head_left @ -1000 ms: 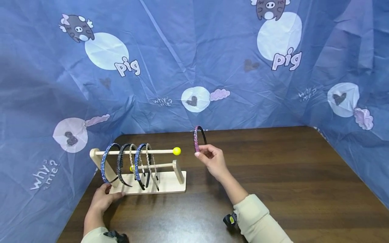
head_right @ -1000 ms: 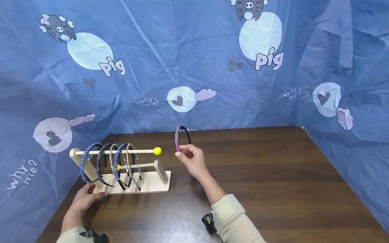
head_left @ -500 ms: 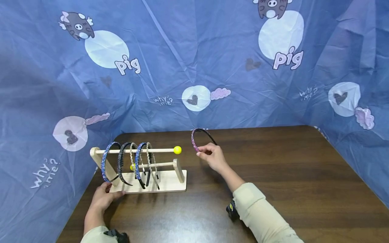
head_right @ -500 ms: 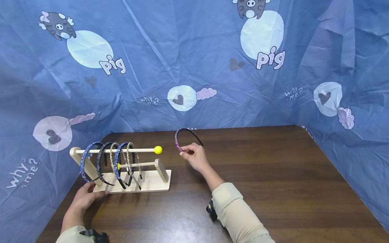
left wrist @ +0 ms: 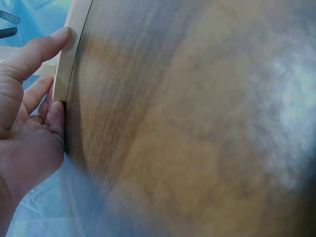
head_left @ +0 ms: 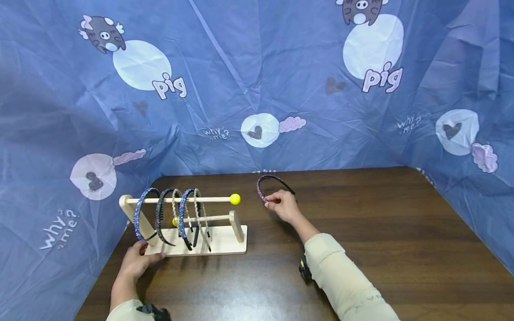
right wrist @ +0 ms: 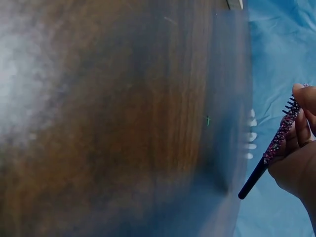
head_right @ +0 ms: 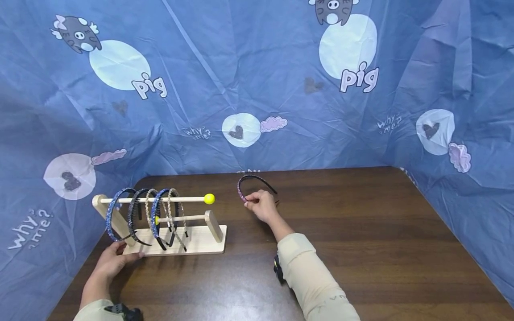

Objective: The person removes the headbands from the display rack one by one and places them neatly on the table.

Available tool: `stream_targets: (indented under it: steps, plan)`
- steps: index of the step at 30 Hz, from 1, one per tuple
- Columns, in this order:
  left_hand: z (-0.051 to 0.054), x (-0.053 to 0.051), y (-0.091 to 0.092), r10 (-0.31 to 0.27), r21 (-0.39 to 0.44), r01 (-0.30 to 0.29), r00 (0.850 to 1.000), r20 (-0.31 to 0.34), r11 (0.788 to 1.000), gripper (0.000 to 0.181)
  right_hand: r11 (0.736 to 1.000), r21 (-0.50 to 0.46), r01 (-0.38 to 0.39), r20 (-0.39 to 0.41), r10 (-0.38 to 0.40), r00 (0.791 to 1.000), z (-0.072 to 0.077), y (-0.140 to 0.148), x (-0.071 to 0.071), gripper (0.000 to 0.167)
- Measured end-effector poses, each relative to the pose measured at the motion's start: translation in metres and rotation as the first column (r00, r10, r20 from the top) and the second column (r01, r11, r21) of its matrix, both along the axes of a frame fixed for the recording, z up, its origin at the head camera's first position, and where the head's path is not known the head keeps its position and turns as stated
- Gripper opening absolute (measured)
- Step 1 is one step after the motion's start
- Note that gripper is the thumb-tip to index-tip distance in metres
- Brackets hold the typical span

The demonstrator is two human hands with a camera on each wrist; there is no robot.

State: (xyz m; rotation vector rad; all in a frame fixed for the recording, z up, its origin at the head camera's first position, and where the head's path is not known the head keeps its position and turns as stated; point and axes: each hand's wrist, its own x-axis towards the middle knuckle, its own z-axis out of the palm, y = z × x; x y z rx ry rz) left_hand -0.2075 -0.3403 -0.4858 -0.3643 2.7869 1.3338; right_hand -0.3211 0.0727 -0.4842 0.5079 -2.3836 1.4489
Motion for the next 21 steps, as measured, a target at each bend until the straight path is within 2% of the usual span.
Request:
stream_targets:
  steps: [7,14,21]
  plan:
    - [0.002,0.001,0.0,-0.007,-0.006,0.007,1.0,-0.008,1.0,0.069,0.998,0.064,0.019,0.055,-0.022,0.998,-0.005,-0.001,-0.006,0.013]
    - [0.002,0.0,-0.001,-0.003,-0.01,0.003,1.0,0.0,1.0,0.071,0.995,0.079,-0.062,0.215,0.043,0.976,-0.007,-0.007,-0.007,0.012]
    - [0.0,0.001,-0.001,-0.009,0.012,0.009,1.0,0.002,1.0,0.071,0.99,0.143,-0.016,0.259,-0.022,0.966,-0.012,-0.009,-0.004,0.011]
